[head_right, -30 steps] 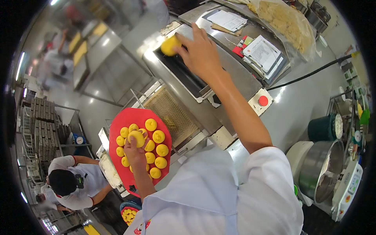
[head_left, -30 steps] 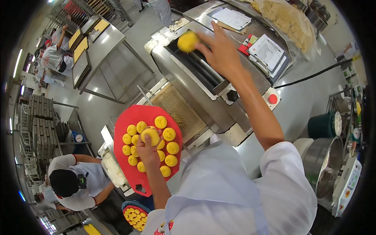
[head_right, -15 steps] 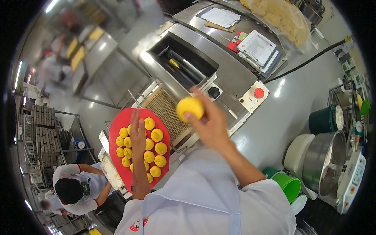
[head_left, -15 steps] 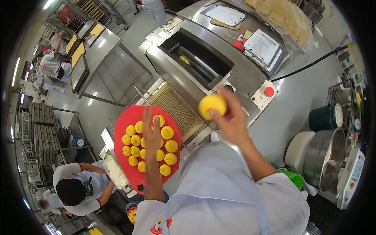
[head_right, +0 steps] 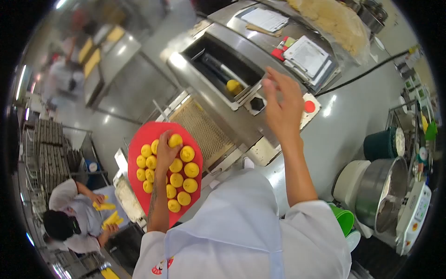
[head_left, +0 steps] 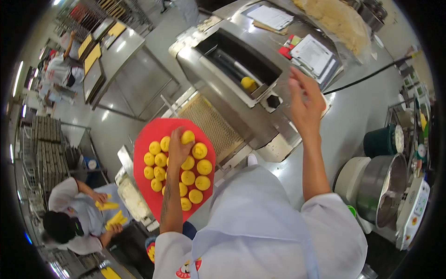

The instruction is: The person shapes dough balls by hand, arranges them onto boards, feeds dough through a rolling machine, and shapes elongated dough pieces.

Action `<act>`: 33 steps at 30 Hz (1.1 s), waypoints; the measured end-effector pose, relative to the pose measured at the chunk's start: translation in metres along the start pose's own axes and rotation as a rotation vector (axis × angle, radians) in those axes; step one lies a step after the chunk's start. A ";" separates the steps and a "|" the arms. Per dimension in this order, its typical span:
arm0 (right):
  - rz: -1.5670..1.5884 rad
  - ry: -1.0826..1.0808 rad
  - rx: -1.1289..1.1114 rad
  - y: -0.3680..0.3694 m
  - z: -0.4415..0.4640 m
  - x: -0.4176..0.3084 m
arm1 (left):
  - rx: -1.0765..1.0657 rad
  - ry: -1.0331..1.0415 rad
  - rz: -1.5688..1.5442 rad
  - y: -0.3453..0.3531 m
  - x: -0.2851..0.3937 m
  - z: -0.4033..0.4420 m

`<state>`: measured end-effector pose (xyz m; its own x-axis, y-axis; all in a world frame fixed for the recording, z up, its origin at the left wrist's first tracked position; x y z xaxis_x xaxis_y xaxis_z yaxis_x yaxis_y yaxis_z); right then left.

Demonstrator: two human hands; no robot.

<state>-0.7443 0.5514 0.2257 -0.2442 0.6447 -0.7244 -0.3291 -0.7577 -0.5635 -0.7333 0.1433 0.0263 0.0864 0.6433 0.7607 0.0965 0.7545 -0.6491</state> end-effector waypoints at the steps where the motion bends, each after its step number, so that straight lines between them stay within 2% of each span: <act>1: 0.145 0.126 0.007 0.000 -0.018 -0.001 | 0.066 -0.010 0.030 -0.010 0.012 -0.002; 3: 0.411 0.168 -0.187 0.036 -0.057 -0.013 | 0.205 -0.008 0.060 -0.030 0.047 -0.006; 4: 0.331 0.032 -0.302 0.060 -0.065 -0.036 | 0.287 -0.003 0.060 -0.037 0.069 -0.012; 6: 0.238 -0.218 -0.508 0.106 -0.089 -0.076 | 0.059 -0.215 -0.465 -0.015 0.088 -0.019; 8: 0.252 -0.373 -0.658 0.139 -0.114 -0.074 | -0.418 -0.401 -0.919 0.020 0.118 -0.042; 9: 0.270 -0.417 -0.714 0.149 -0.126 -0.057 | -0.436 -0.352 -0.984 0.022 0.118 -0.056; 10: 0.302 -0.360 -0.799 0.151 -0.139 -0.032 | -0.460 -0.296 -1.048 0.027 0.114 -0.071; 11: 0.502 -0.097 -0.732 0.147 -0.148 -0.007 | -0.490 -0.235 -1.107 0.031 0.106 -0.080; 12: 0.695 0.176 -0.649 0.144 -0.164 0.016 | -0.358 -0.155 -0.670 0.018 0.081 -0.084; 15: 1.008 0.593 -0.460 0.141 -0.200 0.063 | 0.016 -0.032 0.187 -0.025 0.039 -0.078; 18: 1.145 0.820 -0.536 0.140 -0.211 0.055 | 0.021 0.079 0.358 -0.035 0.042 -0.057; 21: 1.195 0.782 -0.477 0.147 -0.215 0.020 | -0.217 0.157 0.606 0.014 0.055 -0.053; 24: 1.038 0.451 -0.671 0.135 -0.196 -0.036 | -0.205 0.089 0.491 0.034 0.028 -0.030; 25: 1.092 0.478 -0.684 0.127 -0.191 -0.048 | -0.227 0.063 0.447 0.036 0.019 -0.023; 26: 1.144 0.500 -0.692 0.117 -0.184 -0.058 | -0.118 0.110 0.224 0.027 0.015 -0.023; 28: 1.219 0.480 -0.609 0.097 -0.167 -0.067 | -0.162 -0.289 -0.277 0.011 -0.003 -0.024; 29: 1.195 0.453 -0.535 0.086 -0.158 -0.061 | -0.106 -0.159 -0.501 0.005 -0.027 -0.026; 31: 1.150 0.405 -0.400 0.064 -0.136 -0.043 | -0.048 -0.149 -1.389 -0.020 0.007 -0.040; 33: 0.948 0.262 -0.139 0.037 -0.101 -0.038 | 0.010 -0.178 -1.409 -0.035 0.020 -0.055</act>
<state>-0.6551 0.4885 0.1924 -0.1361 -0.2643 -0.9548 0.0120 -0.9641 0.2651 -0.6802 0.1229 0.0642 -0.1987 -0.6288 0.7517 -0.0115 0.7685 0.6398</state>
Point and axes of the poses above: each hand's wrist, its own z-axis towards the middle knuckle, its own y-axis out of the palm, x = y × z, the point moved 7 cm from there along z, towards the middle knuckle, and after that the axes turned 12 degrees about -x, right-handed, at the moved point
